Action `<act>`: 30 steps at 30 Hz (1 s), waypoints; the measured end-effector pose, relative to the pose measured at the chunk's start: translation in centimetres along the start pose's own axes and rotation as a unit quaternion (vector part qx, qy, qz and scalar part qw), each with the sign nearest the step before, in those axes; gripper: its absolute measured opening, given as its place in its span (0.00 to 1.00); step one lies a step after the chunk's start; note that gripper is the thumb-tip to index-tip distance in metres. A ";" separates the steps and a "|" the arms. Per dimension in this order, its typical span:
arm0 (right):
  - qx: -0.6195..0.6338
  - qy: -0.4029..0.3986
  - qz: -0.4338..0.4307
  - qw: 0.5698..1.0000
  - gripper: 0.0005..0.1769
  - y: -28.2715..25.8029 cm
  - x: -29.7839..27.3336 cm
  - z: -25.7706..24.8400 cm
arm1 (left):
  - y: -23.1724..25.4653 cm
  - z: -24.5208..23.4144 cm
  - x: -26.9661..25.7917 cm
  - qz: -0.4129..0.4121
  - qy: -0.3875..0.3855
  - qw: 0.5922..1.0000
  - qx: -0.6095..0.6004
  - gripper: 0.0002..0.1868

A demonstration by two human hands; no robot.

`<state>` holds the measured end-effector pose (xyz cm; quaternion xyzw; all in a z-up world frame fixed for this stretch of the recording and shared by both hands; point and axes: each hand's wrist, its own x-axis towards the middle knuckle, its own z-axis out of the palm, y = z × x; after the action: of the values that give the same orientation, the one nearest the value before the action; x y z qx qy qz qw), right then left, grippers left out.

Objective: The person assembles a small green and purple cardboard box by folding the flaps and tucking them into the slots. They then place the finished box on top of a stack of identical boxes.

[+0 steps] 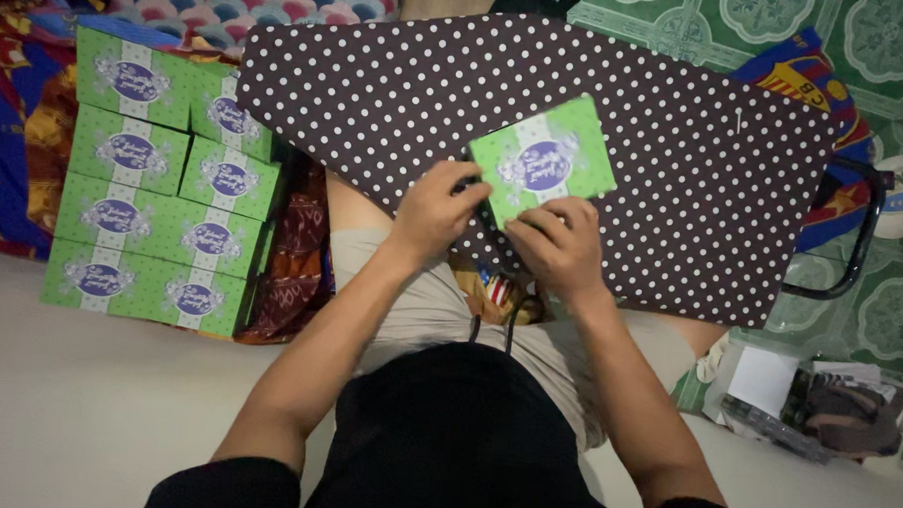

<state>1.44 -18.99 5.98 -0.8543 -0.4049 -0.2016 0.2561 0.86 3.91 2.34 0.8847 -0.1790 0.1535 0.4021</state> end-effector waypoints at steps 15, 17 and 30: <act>-0.045 -0.029 0.070 0.996 0.11 -0.9 -0.8 0.6 | -0.4 1.0 -0.7 0.117 -0.058 0.991 -0.033 0.13; -0.048 -0.020 0.070 0.996 0.12 -0.6 -1.3 0.1 | -0.5 1.2 -0.7 0.133 -0.049 0.990 -0.022 0.13; -0.072 -0.006 0.107 0.992 0.14 2.1 -6.9 -4.3 | -0.7 1.0 -0.5 0.139 -0.063 0.988 -0.010 0.12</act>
<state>-1.55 -26.74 4.96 -0.9103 -0.2968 -0.1965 0.2115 0.86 3.66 1.05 0.8549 -0.3269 0.1504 0.3736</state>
